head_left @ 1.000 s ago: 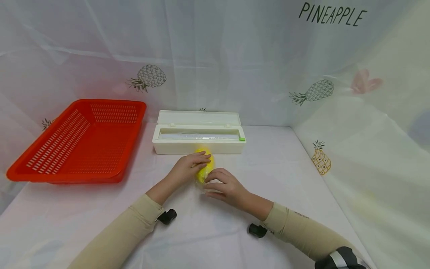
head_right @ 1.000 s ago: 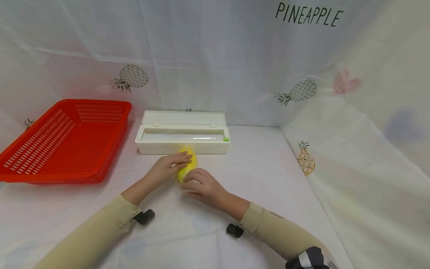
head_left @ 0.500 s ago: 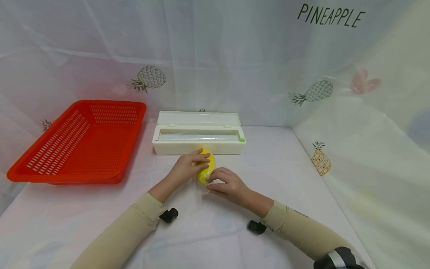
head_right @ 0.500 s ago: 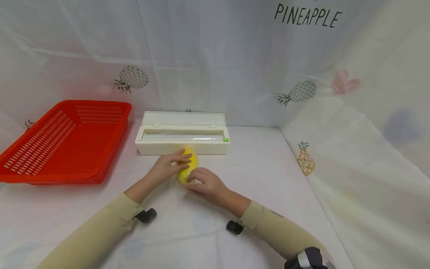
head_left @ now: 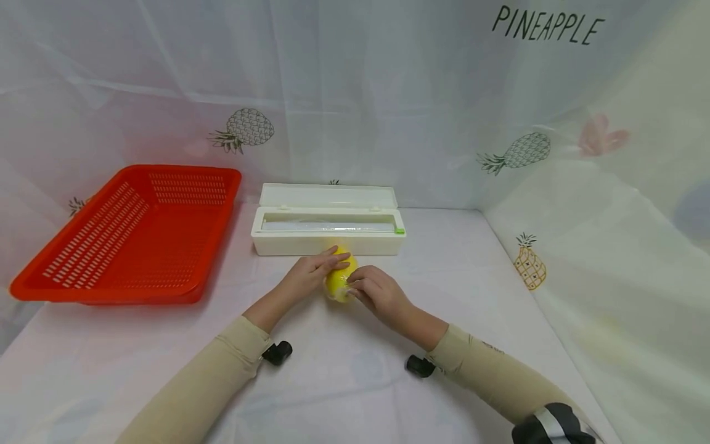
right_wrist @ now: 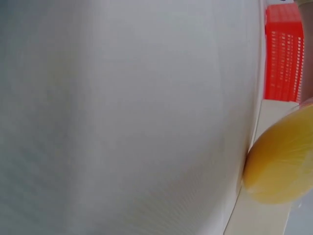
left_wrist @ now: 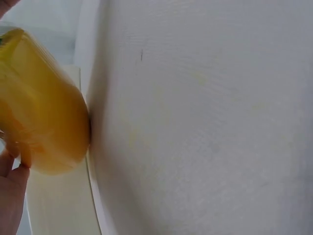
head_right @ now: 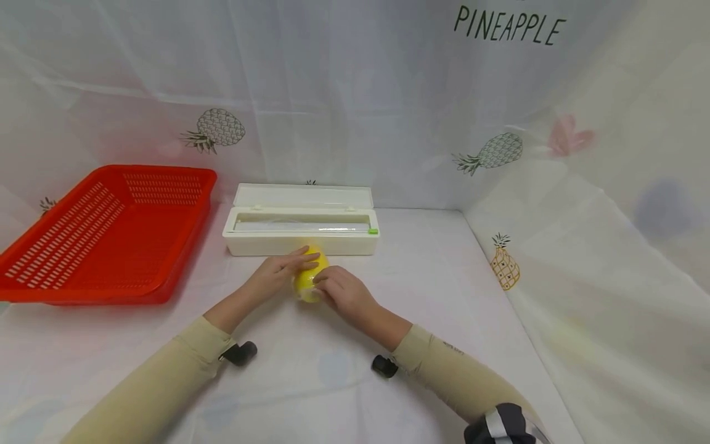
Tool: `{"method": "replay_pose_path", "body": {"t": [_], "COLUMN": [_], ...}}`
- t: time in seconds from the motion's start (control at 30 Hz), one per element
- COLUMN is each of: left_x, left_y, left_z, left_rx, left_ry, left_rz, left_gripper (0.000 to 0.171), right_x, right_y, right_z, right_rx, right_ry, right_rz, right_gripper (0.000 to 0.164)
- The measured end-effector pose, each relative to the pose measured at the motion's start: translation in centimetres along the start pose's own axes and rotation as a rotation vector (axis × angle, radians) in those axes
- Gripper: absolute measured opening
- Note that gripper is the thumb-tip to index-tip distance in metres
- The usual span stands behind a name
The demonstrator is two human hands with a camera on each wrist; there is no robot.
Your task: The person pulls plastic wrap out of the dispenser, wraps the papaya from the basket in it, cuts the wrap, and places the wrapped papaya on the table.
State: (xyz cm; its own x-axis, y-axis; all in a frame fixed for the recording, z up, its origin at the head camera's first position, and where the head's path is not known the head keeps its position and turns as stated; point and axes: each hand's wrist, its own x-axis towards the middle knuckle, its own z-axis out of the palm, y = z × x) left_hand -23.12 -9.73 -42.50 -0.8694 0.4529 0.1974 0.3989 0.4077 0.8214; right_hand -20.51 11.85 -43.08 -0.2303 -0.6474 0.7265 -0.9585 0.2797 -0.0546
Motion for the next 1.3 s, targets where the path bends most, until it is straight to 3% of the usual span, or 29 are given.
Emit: {"method": "replay_pose_path", "body": {"t": [0.17,0.27,0.37,0.53,0.77,0.9,1.07,1.3], "left_x": [-0.3,-0.4,-0.4,-0.3,-0.5,-0.6,-0.5,-0.2], "left_y": [-0.1,-0.1,-0.2,0.0,0.1,0.2,0.4,0.6], "left_z": [0.0,0.0,0.2,0.5,0.9,0.7,0.4,0.5], "left_rx": [-0.014,-0.012,-0.001,0.045,0.029,-0.024,-0.084,0.11], "left_ry": [-0.046,-0.067,-0.084,-0.067,0.012,0.036,0.036,0.041], "left_rz": [0.1,0.162,0.184,0.132,0.012,-0.024,-0.028,0.114], "left_gripper": [0.041,0.052,0.06,0.049,0.061,0.06,0.032,0.024], "right_x": [0.0,0.1,0.2,0.5,0.8,0.9,0.6,0.6], "right_y": [0.4,0.4,0.4,0.3,0.7,1.1,1.7,1.9], "right_z": [0.3,0.5,0.8,1.2,1.3,1.0,0.8,1.1], "right_rx": [-0.011,-0.019,-0.024,-0.022,0.157,0.213,0.157,0.148], "right_ry": [-0.024,-0.016,0.0,0.026,0.082,0.102,0.041,-0.041], "right_rz": [0.1,0.174,0.252,0.389,0.54,0.502,0.442,0.453], "right_gripper": [0.017,0.023,0.016,0.015,0.01,0.014,0.016,0.012]}}
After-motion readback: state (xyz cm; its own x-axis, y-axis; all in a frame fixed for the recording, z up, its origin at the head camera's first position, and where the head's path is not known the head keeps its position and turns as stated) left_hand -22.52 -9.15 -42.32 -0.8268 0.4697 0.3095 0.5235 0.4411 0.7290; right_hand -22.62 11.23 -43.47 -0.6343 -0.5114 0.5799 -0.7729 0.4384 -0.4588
